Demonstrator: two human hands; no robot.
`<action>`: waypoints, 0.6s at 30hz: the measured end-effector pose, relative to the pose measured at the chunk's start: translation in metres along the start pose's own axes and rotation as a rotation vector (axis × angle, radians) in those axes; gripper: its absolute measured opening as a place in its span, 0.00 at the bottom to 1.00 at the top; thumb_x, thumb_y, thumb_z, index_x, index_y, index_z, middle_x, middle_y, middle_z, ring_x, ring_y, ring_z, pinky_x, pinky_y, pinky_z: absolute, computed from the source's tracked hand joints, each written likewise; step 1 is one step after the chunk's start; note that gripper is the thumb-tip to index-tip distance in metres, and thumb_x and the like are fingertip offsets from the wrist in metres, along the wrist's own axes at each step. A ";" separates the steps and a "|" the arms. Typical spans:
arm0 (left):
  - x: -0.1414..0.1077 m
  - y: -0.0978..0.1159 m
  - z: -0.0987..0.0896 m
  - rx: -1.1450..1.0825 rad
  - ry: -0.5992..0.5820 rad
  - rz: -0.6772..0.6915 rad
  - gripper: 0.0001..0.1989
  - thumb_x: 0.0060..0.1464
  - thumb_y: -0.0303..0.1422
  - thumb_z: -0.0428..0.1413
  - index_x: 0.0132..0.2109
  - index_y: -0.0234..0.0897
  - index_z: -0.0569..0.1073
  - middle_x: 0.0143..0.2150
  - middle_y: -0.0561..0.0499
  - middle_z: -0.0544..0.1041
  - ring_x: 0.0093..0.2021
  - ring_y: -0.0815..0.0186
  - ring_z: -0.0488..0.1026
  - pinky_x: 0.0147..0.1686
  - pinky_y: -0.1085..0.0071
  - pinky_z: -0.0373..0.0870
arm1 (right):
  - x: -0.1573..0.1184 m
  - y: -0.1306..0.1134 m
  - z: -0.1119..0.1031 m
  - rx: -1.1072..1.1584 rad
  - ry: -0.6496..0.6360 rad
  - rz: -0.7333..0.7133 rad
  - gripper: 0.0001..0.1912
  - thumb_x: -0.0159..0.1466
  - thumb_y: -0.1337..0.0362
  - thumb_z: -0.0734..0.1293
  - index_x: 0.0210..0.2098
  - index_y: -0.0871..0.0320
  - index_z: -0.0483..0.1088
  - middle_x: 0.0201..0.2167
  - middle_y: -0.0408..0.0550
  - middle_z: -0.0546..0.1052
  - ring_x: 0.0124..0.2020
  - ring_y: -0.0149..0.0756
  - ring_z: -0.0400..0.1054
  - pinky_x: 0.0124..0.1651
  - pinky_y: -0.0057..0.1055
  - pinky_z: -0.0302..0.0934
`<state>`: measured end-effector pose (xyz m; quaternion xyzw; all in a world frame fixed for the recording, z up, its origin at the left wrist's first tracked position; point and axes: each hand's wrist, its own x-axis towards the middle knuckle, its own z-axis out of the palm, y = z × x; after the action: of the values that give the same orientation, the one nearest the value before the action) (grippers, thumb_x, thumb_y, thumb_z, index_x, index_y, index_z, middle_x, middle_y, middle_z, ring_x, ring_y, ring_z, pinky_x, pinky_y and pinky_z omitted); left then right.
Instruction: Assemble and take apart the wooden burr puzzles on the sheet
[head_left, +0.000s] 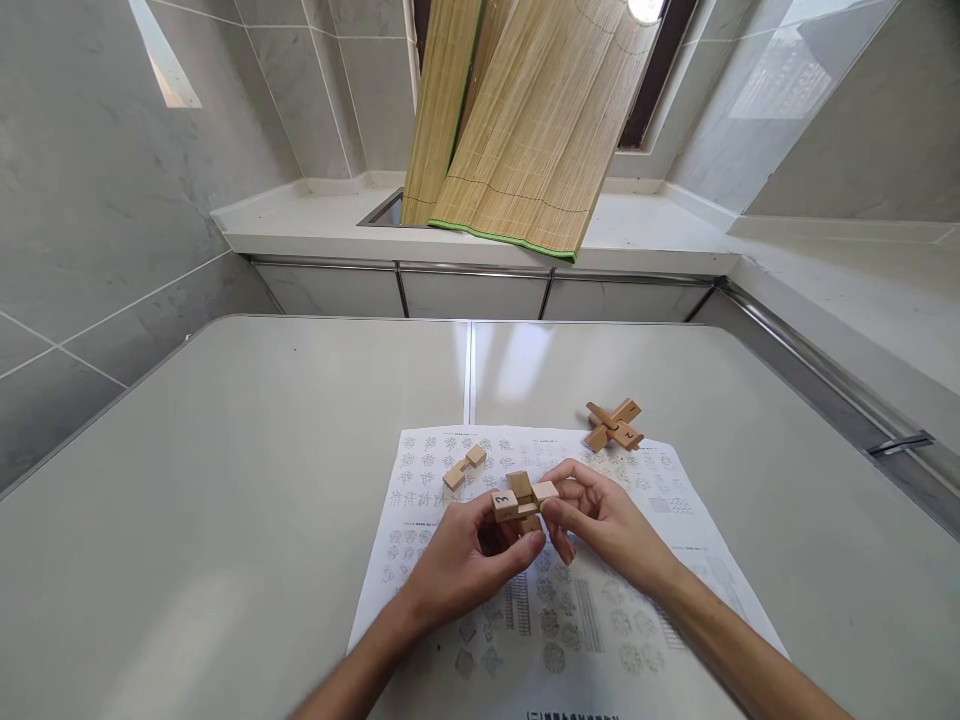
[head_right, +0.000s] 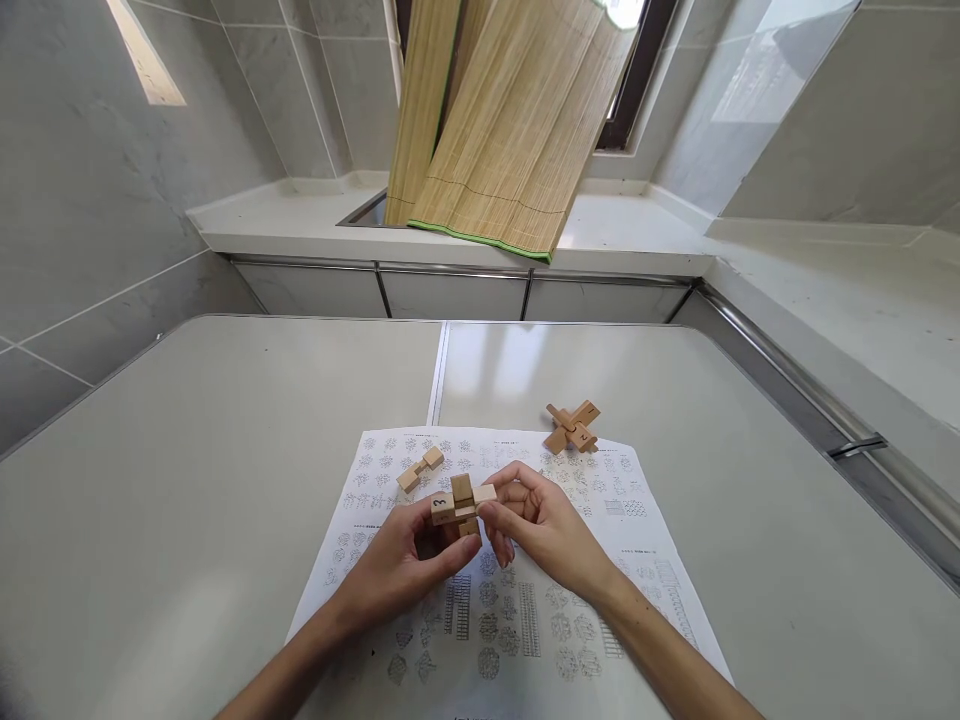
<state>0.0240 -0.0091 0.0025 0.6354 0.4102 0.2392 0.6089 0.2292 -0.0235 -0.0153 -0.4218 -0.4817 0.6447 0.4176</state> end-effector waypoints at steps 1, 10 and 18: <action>0.000 0.000 0.000 0.016 0.006 0.007 0.14 0.59 0.43 0.60 0.36 0.36 0.71 0.26 0.56 0.68 0.26 0.70 0.63 0.27 0.74 0.60 | 0.000 0.001 0.000 0.003 0.004 -0.001 0.18 0.65 0.48 0.72 0.39 0.55 0.66 0.24 0.39 0.75 0.20 0.29 0.68 0.27 0.28 0.62; -0.001 -0.001 0.003 0.071 -0.007 0.076 0.11 0.59 0.39 0.61 0.38 0.35 0.75 0.26 0.56 0.69 0.25 0.72 0.63 0.26 0.74 0.59 | -0.002 0.000 0.002 -0.037 0.035 -0.010 0.18 0.68 0.49 0.69 0.36 0.56 0.65 0.21 0.38 0.74 0.21 0.28 0.64 0.29 0.28 0.60; -0.003 0.003 0.002 0.090 -0.040 0.060 0.10 0.58 0.38 0.61 0.40 0.35 0.78 0.26 0.57 0.68 0.26 0.72 0.62 0.27 0.75 0.60 | -0.001 0.000 0.001 -0.046 0.022 0.011 0.17 0.69 0.48 0.68 0.37 0.56 0.66 0.22 0.38 0.72 0.23 0.29 0.63 0.31 0.29 0.59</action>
<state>0.0248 -0.0124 0.0052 0.6788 0.3890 0.2262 0.5802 0.2283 -0.0250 -0.0154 -0.4410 -0.4896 0.6311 0.4093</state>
